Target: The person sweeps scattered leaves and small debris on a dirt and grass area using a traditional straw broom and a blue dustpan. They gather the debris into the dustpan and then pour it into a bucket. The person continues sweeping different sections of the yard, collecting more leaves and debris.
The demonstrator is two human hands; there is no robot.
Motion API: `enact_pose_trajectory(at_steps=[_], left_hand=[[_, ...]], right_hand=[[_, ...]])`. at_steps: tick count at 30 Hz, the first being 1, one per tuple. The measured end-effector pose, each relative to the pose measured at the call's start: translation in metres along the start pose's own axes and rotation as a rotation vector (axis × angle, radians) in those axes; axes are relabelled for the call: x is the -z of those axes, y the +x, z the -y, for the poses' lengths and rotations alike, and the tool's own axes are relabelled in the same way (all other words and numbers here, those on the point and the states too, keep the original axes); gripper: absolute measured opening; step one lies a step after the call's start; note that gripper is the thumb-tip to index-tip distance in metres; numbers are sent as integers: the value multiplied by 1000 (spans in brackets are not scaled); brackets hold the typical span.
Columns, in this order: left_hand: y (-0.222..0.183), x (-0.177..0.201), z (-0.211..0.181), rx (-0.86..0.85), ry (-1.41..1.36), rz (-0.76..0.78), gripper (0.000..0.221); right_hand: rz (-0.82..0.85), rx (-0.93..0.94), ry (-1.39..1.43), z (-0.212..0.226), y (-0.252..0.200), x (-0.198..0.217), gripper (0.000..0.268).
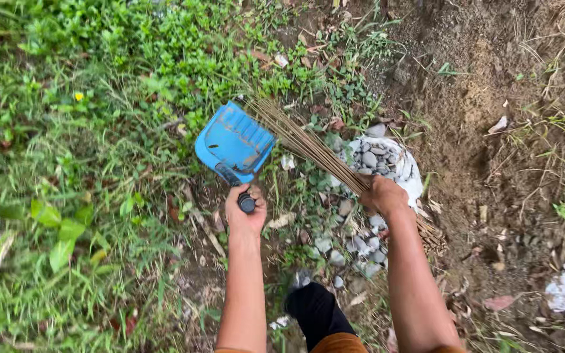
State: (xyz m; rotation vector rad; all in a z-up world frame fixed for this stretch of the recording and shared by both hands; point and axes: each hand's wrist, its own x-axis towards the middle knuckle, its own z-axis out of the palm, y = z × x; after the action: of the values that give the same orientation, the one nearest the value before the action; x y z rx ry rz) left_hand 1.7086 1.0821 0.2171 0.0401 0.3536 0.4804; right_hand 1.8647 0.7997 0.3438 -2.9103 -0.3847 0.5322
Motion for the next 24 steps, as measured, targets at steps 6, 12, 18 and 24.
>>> enact_pose_trajectory(at_steps=[6, 12, 18, 24], left_hand=[[100, -12, -55, -12, 31, -39, 11], [226, -15, -91, -24, 69, -67, 13], [297, -57, -124, 31, -29, -116, 24], [323, -129, -149, -27, 39, -52, 27]], right_hand=[[-62, 11, 21, 44, 131, -4, 60], [-43, -6, 58, 93, 275, 26, 70], [43, -80, -88, 164, 373, 81, 74], [107, 11, -82, 208, 392, 128, 79]])
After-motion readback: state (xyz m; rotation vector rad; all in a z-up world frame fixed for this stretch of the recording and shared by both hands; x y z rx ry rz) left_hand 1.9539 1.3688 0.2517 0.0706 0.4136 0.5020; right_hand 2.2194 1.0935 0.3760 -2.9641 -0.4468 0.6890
